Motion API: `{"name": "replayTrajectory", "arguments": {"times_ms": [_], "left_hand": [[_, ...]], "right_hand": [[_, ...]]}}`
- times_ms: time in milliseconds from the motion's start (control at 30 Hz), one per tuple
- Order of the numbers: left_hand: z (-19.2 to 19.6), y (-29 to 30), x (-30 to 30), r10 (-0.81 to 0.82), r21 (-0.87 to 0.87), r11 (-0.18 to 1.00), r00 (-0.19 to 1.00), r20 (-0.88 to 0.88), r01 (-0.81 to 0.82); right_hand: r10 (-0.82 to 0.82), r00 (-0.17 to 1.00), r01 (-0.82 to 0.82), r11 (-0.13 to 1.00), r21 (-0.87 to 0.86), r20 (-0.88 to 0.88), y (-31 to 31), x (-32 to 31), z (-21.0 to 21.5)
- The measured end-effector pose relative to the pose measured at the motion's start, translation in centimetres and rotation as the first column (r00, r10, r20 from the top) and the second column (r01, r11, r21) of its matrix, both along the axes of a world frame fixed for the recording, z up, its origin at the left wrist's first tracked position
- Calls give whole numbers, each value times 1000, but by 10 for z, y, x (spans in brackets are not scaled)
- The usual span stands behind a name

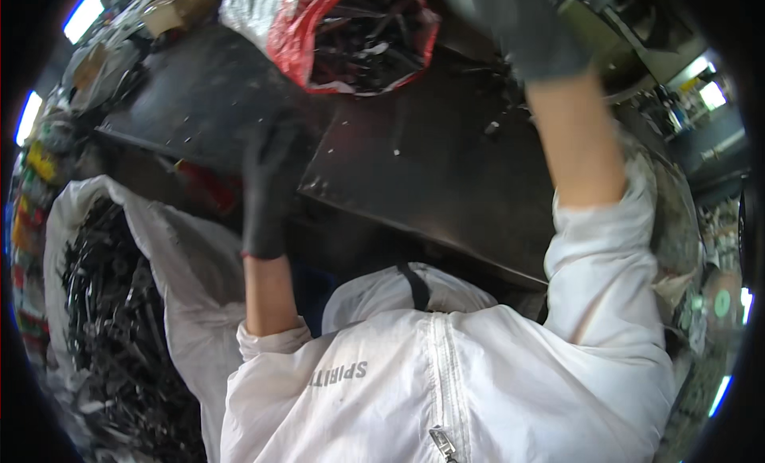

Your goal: The person picks up metal components from a bag, positions them into a machine to join them, and places the assembled pliers onto the workbench.

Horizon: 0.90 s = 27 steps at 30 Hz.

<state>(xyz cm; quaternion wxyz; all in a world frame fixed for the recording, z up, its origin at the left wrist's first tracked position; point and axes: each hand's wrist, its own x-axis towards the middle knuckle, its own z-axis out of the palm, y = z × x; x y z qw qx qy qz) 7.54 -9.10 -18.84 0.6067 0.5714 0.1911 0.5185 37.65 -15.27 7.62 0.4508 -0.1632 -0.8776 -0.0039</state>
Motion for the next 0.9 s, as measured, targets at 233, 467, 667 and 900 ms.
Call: {"name": "replayTrajectory", "arguments": {"times_ms": [233,467,667,900], "left_hand": [[-106,73,198,521,789,578,649,-554,210],[-131,76,259,477,619,608,395,-785,496],[-93,49,286,140,403,874,654,-743,271],[-35,-7,317,-461,-337,886,678,-572,319]], "right_hand": [[-720,655,-64,251,-966,-231,-153,65,-246],[-995,91,343,-14,-939,48,-278,245,-269],[-625,-670,646,-757,-101,400,-332,457,-341],[-957,-285,502,-200,-841,58,-259,311,-235]]}}
